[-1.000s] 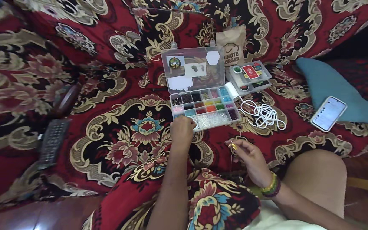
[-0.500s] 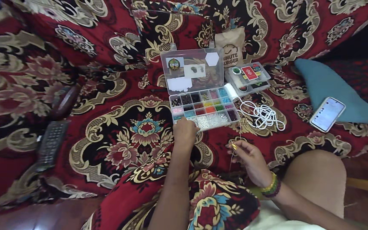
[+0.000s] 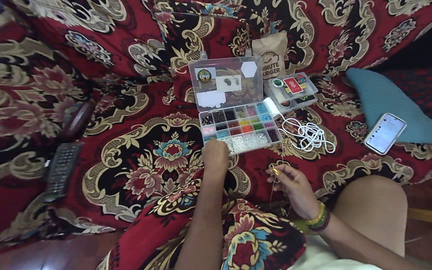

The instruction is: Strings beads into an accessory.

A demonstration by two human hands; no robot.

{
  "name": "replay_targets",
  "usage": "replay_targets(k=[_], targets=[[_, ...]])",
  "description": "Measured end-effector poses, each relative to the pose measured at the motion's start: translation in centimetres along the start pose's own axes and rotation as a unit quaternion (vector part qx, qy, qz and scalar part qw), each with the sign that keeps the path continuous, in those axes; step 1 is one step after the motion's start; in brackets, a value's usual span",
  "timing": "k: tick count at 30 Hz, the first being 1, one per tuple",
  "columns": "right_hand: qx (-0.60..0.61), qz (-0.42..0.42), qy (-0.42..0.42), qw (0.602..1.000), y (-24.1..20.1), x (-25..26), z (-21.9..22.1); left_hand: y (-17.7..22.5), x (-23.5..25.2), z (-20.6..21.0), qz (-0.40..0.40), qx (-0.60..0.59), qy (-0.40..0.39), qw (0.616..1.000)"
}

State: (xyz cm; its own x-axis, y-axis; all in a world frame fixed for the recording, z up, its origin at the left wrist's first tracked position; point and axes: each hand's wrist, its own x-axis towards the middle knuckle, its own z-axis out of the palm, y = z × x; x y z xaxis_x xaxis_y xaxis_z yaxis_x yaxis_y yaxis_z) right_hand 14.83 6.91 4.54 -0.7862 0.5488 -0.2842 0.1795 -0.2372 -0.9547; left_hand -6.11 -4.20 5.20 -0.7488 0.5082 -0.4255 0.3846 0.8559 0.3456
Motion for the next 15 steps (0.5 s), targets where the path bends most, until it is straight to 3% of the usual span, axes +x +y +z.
replay_targets(k=[15], targets=[[0.023, 0.01, 0.009, 1.0, -0.1, 0.1, 0.0, -0.2, -0.8, -1.2, -0.021, 0.007, -0.022, 1.0]])
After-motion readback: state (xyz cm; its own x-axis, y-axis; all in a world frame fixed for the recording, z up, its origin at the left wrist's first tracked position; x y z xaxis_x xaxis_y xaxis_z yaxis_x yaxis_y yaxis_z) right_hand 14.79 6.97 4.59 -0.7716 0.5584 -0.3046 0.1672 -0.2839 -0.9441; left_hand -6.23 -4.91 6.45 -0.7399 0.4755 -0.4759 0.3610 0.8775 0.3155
